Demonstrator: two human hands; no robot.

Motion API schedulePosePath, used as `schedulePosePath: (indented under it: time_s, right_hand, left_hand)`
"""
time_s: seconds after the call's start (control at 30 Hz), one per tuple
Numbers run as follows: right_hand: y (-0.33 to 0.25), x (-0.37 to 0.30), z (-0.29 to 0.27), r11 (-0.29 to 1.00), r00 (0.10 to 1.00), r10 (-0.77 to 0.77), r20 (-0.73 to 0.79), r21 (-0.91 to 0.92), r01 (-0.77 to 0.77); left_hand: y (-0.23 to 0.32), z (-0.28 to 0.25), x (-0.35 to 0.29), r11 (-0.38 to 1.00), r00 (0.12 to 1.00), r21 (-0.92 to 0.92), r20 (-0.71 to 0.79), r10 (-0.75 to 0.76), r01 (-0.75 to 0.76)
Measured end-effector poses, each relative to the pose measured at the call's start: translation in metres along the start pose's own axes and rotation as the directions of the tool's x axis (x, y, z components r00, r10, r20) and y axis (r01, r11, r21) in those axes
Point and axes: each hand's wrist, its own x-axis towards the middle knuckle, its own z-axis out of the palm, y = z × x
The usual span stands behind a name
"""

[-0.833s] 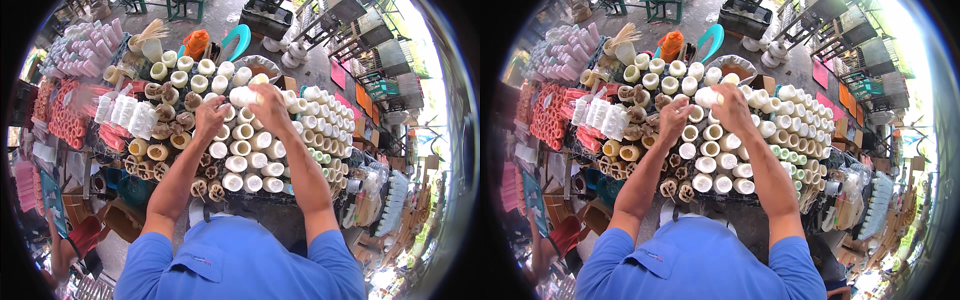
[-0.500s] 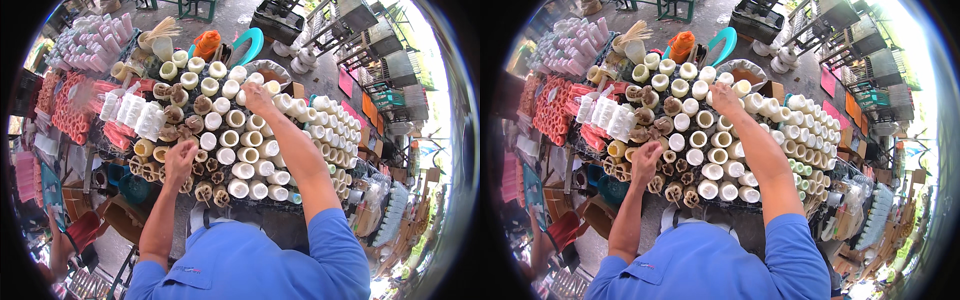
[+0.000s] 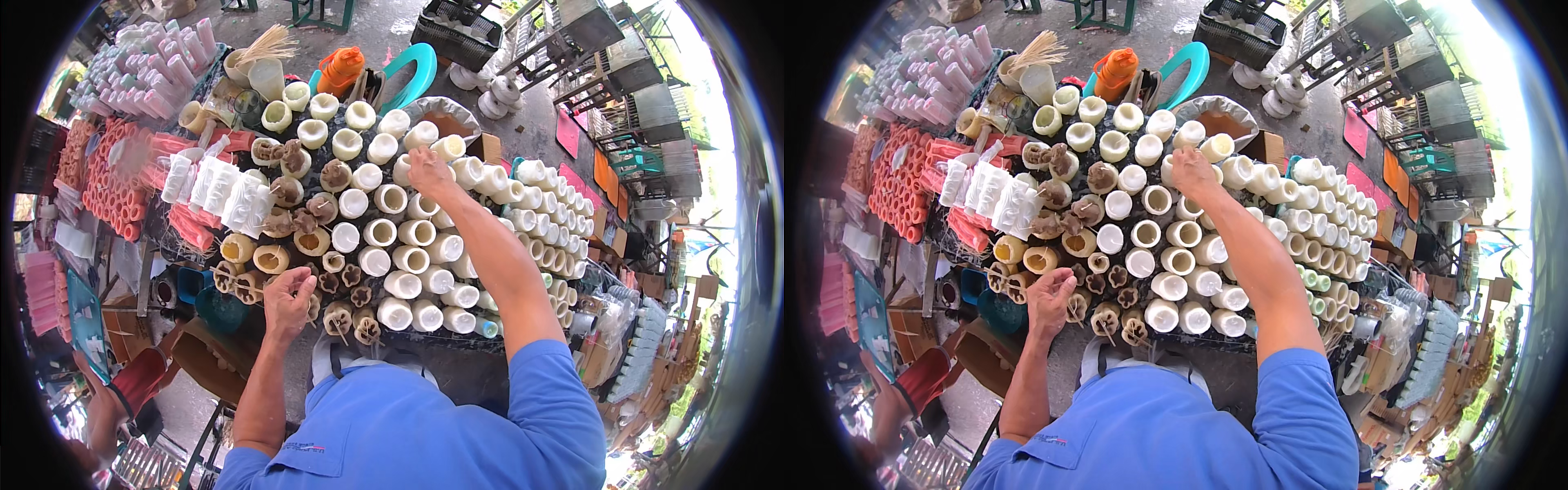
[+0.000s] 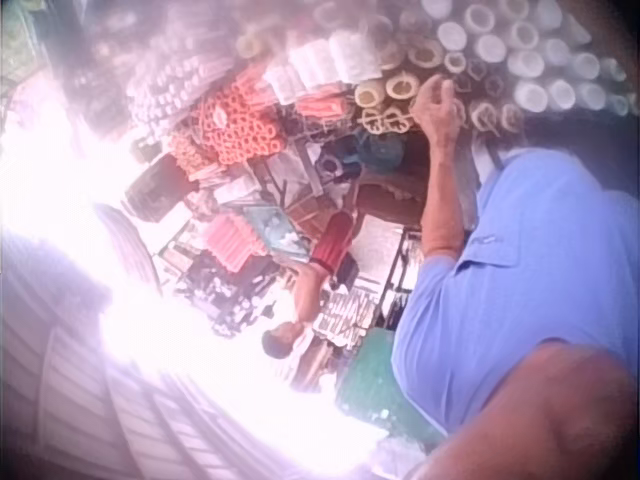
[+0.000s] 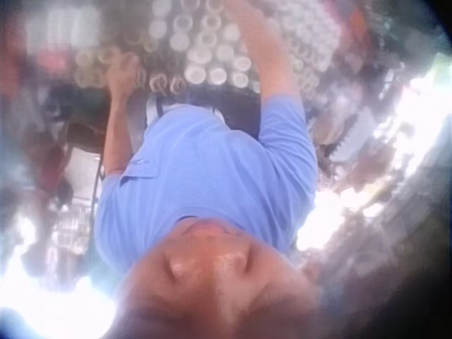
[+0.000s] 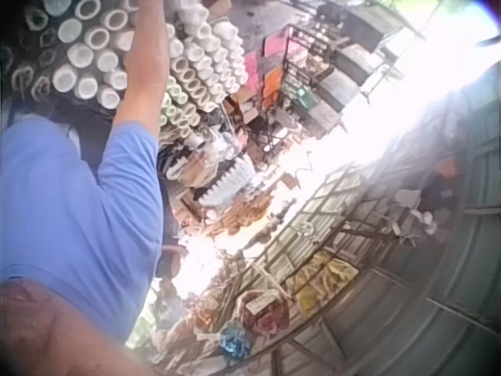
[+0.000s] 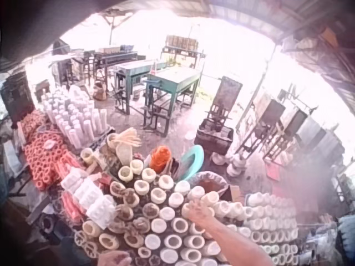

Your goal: The person repeatedly picks up white cylindrical candle molds, inserts wicks into the center, and places the assembled candles back onto a tray. The process is continuous and repetitive throughout the clip.

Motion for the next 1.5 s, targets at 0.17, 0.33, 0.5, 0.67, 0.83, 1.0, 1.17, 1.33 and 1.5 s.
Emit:
schedulePosePath:
  time_s: [0.17, 0.33, 0.5, 0.67, 0.83, 1.0, 1.17, 1.33, 1.5]
  right_hand:
    - [0.0, -0.002, 0.003, 0.999, 0.998, 0.028, -0.054, 0.019, -0.027]
    - [-0.004, -0.002, 0.0, 0.997, 0.994, 0.056, -0.093, 0.06, -0.05]
    - [-0.013, -0.004, -0.02, 0.992, 0.988, 0.107, -0.109, 0.072, -0.099]
    - [0.016, 0.04, -0.047, 0.973, 0.958, 0.204, -0.2, -0.062, -0.22]
    - [0.043, 0.062, -0.046, 0.992, 0.998, -0.051, -0.024, -0.117, 0.048]
    - [0.056, 0.056, -0.061, 0.984, 0.99, -0.116, 0.074, -0.124, 0.124]
    - [0.065, 0.027, -0.11, 0.974, 0.953, -0.219, -0.208, -0.103, 0.202]
    - [0.043, -0.061, -0.176, 0.993, 0.902, -0.119, -0.415, -0.042, 0.112]
    - [0.009, -0.211, -0.183, 0.985, 0.9, 0.112, -0.422, 0.17, -0.043]
  left_hand:
    - [0.01, 0.012, -0.006, 1.0, 0.999, 0.03, 0.034, 0.004, -0.005]
    - [0.007, 0.015, -0.016, 0.994, 0.998, 0.1, 0.048, 0.036, -0.041]
    - [0.003, 0.014, -0.019, 0.993, 0.997, 0.108, 0.064, 0.034, -0.041]
    - [0.006, 0.008, -0.026, 0.988, 0.998, 0.141, 0.037, 0.058, -0.062]
    - [0.005, 0.001, -0.046, 0.979, 0.997, 0.188, 0.024, 0.072, -0.075]
    - [-0.003, 0.002, -0.062, 0.98, 0.997, 0.183, 0.043, 0.069, -0.076]
    - [0.002, 0.016, -0.055, 0.97, 0.987, 0.211, 0.13, 0.097, -0.123]
    - [0.025, 0.042, -0.043, 0.965, 0.969, 0.18, 0.191, 0.158, -0.193]
    - [0.053, 0.098, -0.044, 0.983, 0.929, 0.045, 0.336, 0.153, -0.178]
